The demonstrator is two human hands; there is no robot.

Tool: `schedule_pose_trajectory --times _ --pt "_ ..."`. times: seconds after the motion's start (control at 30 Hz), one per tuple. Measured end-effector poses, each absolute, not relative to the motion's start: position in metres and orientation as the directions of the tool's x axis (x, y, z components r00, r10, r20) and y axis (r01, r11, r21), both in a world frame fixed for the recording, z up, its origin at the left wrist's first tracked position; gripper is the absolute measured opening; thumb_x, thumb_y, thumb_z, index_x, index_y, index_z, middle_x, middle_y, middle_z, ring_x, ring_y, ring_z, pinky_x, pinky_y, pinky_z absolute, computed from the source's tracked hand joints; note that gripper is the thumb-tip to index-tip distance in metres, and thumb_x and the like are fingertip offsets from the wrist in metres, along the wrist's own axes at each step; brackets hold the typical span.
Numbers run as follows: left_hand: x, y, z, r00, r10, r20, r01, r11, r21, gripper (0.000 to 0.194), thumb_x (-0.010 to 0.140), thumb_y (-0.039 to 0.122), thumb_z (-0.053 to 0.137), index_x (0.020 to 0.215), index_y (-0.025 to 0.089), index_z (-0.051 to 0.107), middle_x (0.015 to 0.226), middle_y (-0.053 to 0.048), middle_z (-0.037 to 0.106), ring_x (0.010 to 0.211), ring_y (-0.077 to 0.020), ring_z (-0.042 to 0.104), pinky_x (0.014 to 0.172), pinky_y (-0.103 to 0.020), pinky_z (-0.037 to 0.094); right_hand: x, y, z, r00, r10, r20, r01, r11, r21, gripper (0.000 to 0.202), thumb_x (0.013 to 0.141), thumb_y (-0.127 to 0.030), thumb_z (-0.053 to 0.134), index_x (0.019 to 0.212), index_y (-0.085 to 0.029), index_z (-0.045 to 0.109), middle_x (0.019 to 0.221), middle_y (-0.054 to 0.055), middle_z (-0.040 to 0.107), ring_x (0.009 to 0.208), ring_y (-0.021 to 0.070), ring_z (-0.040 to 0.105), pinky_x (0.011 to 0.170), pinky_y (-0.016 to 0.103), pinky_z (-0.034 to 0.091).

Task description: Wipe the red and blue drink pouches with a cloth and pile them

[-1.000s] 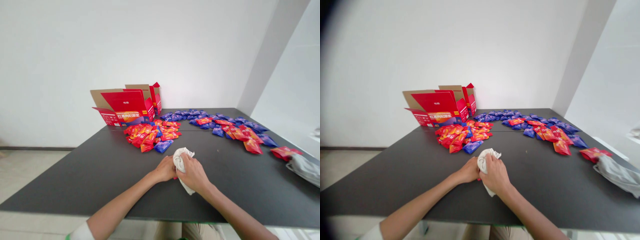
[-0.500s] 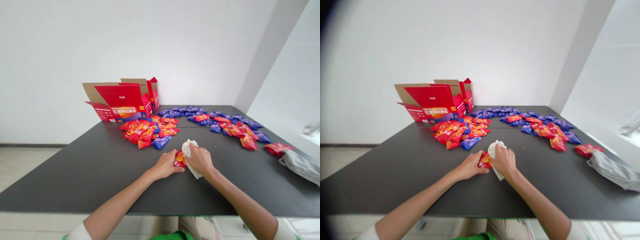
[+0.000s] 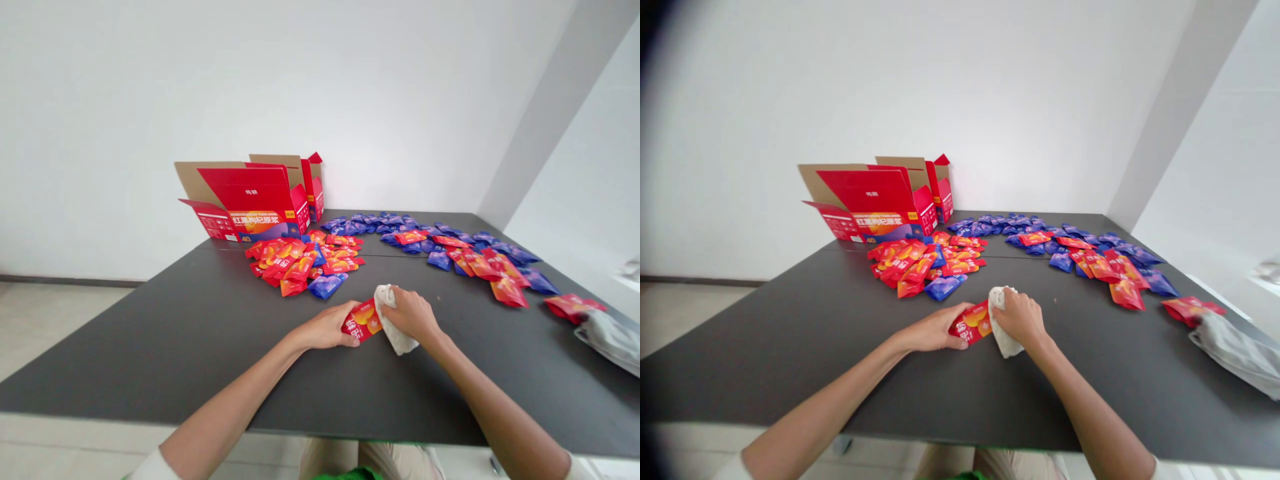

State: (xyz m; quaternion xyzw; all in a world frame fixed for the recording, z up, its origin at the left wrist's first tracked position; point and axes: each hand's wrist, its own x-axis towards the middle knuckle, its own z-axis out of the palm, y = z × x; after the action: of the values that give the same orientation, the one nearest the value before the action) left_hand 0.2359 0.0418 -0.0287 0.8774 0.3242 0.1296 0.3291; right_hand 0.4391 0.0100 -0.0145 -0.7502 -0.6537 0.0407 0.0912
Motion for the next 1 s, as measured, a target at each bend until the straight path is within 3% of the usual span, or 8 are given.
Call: schedule_pose_trajectory --times 0.07,0.23,0.3,0.43,0.63,0.8,0.93,1.0 --pt "0.235 0.043 -0.03 0.758 0.652 0.027 0.469 -0.573 0.672 0.066 0.061 0.034 0.07 0.12 0.025 0.042 0.109 -0.001 0.058 0.097 -0.0233 0.056 0.079 -0.029 0.043 0.433 0.006 -0.015 0.107 0.992 0.06 0.964 -0.088 -0.252 0.032 0.079 -0.041 0.043 0.094 -0.018 0.058 0.083 0.008 0.064 0.071 0.0171 0.058 0.055 0.023 0.029" --pt "0.238 0.046 -0.039 0.766 0.632 0.12 0.386 -0.601 0.7 0.053 0.065 0.02 0.063 0.115 0.022 0.047 0.107 -0.003 0.06 0.096 -0.0223 0.057 0.082 -0.03 0.042 0.402 -0.009 -0.016 -0.235 0.969 0.072 0.897 0.245 -0.369 0.03 0.079 -0.041 0.046 0.099 -0.021 0.057 0.088 0.005 0.064 0.078 0.0166 0.059 0.062 0.023 0.033" --pt "0.239 0.047 -0.04 0.76 0.639 0.123 0.39 -0.599 0.699 0.054 0.064 0.023 0.064 0.115 0.021 0.046 0.11 -0.004 0.059 0.098 -0.0233 0.056 0.084 -0.031 0.042 0.398 -0.008 -0.017 -0.194 0.976 0.096 0.935 0.214 -0.282 0.031 0.078 -0.04 0.046 0.102 -0.022 0.055 0.089 0.005 0.064 0.081 0.0192 0.059 0.065 0.025 0.034" --pt "0.241 0.046 -0.038 0.717 0.694 0.06 0.487 -0.561 0.669 0.065 0.061 0.034 0.071 0.118 0.021 0.043 0.114 -0.007 0.057 0.103 -0.0276 0.054 0.084 -0.034 0.043 0.407 0.0 -0.017 0.045 0.99 0.132 0.994 -0.032 -0.102 0.029 0.079 -0.035 0.044 0.101 -0.018 0.053 0.086 0.009 0.063 0.079 0.0231 0.06 0.065 0.028 0.035" --pt "0.243 0.044 -0.037 0.764 0.63 0.136 0.388 -0.619 0.683 0.054 0.068 0.029 0.065 0.116 0.023 0.043 0.113 -0.004 0.056 0.101 -0.0222 0.055 0.085 -0.031 0.042 0.406 -0.004 -0.016 -0.21 0.977 0.037 0.948 0.213 -0.236 0.031 0.078 -0.039 0.046 0.103 -0.022 0.054 0.092 0.006 0.063 0.083 0.0206 0.06 0.066 0.026 0.036" --pt "0.244 0.045 -0.037 0.724 0.687 0.069 0.475 -0.568 0.672 0.065 0.063 0.032 0.07 0.12 0.021 0.04 0.116 -0.007 0.054 0.104 -0.0257 0.053 0.086 -0.034 0.041 0.409 0.0 -0.012 0.079 0.996 0.047 0.987 -0.071 -0.141 0.034 0.08 -0.038 0.044 0.104 -0.016 0.055 0.092 0.012 0.062 0.084 0.0241 0.059 0.068 0.029 0.037" --pt "0.245 0.045 -0.038 0.755 0.648 0.104 0.424 -0.603 0.676 0.057 0.067 0.03 0.067 0.118 0.022 0.042 0.114 -0.005 0.055 0.103 -0.0238 0.053 0.086 -0.033 0.041 0.407 -0.003 -0.014 -0.164 0.986 0.018 0.958 0.163 -0.234 0.035 0.078 -0.04 0.047 0.104 -0.019 0.056 0.092 0.009 0.063 0.088 0.0226 0.059 0.069 0.027 0.036" --pt "0.245 0.046 -0.037 0.764 0.633 0.12 0.4 -0.612 0.682 0.056 0.068 0.029 0.066 0.118 0.023 0.042 0.115 -0.005 0.055 0.103 -0.0228 0.053 0.087 -0.032 0.041 0.407 -0.002 -0.016 -0.204 0.979 -0.002 0.945 0.196 -0.26 0.034 0.077 -0.04 0.048 0.105 -0.022 0.057 0.093 0.007 0.064 0.088 0.0222 0.059 0.068 0.026 0.036"
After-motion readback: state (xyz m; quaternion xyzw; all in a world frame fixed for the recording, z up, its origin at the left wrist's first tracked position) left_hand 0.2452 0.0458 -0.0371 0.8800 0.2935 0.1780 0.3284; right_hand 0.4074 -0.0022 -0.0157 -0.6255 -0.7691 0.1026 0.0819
